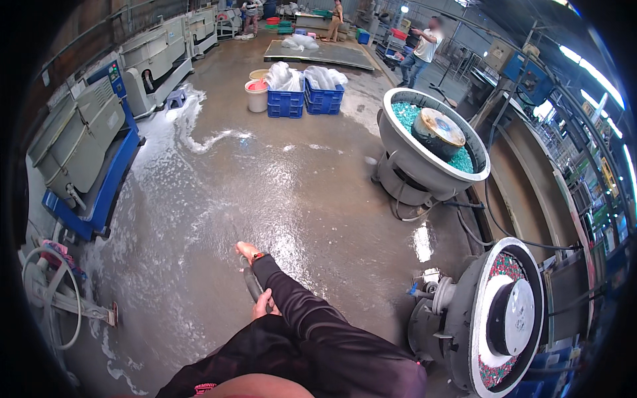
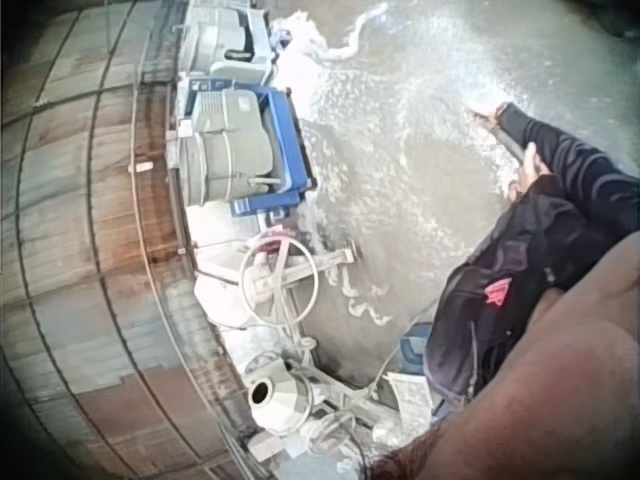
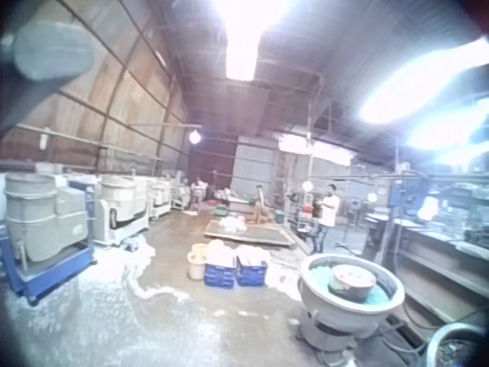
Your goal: The person uses a hose to spray water and foam onto industrial mixing machinery, then rinses the machinery and the floor around it.
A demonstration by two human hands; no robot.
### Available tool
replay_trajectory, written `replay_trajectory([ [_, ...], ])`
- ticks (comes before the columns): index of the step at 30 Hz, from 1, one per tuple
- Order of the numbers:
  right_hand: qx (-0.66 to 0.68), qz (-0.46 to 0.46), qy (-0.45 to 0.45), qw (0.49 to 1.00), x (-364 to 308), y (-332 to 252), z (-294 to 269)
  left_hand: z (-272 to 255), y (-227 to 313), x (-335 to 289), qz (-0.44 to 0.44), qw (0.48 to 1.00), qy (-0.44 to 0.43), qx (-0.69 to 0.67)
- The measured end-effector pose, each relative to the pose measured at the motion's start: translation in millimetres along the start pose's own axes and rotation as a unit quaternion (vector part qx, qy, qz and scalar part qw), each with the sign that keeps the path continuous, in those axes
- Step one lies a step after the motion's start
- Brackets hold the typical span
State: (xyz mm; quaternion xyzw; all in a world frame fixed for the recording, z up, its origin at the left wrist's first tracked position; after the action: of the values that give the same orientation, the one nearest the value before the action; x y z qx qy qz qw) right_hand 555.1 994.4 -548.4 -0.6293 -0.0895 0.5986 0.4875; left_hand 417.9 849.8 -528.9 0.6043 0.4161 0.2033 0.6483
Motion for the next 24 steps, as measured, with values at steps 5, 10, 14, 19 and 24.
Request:
replay_trajectory([
  [5,0.004,-0.017,-0.023,1.0,19,-32,11,-17,63,19,0.247,0.965,0.051,0.067],
  [10,-0.051,-0.006,-0.001,0.999,58,-75,33,-25,78,65,-0.111,0.909,-0.009,-0.402],
  [14,-0.035,-0.048,-0.062,0.996,94,-101,56,-43,112,93,0.17,0.961,0.098,-0.195],
  [19,-0.105,-0.023,-0.079,0.991,151,-134,92,-52,94,172,0.212,0.955,0.172,-0.116],
  [24,-0.149,-0.038,-0.099,0.983,233,-192,62,-32,149,259,-0.153,0.859,0.122,-0.473],
])
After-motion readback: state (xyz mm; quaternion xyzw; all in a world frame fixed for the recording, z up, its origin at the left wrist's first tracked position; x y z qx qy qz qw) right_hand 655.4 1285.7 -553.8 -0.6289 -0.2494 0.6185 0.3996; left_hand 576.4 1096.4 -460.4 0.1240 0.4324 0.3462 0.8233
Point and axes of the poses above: each hand's wrist, its own x-axis towards the middle knuckle, its own z-axis out of the palm, y = z × x, the point moved 3 cm from there along x, towards the middle knuckle
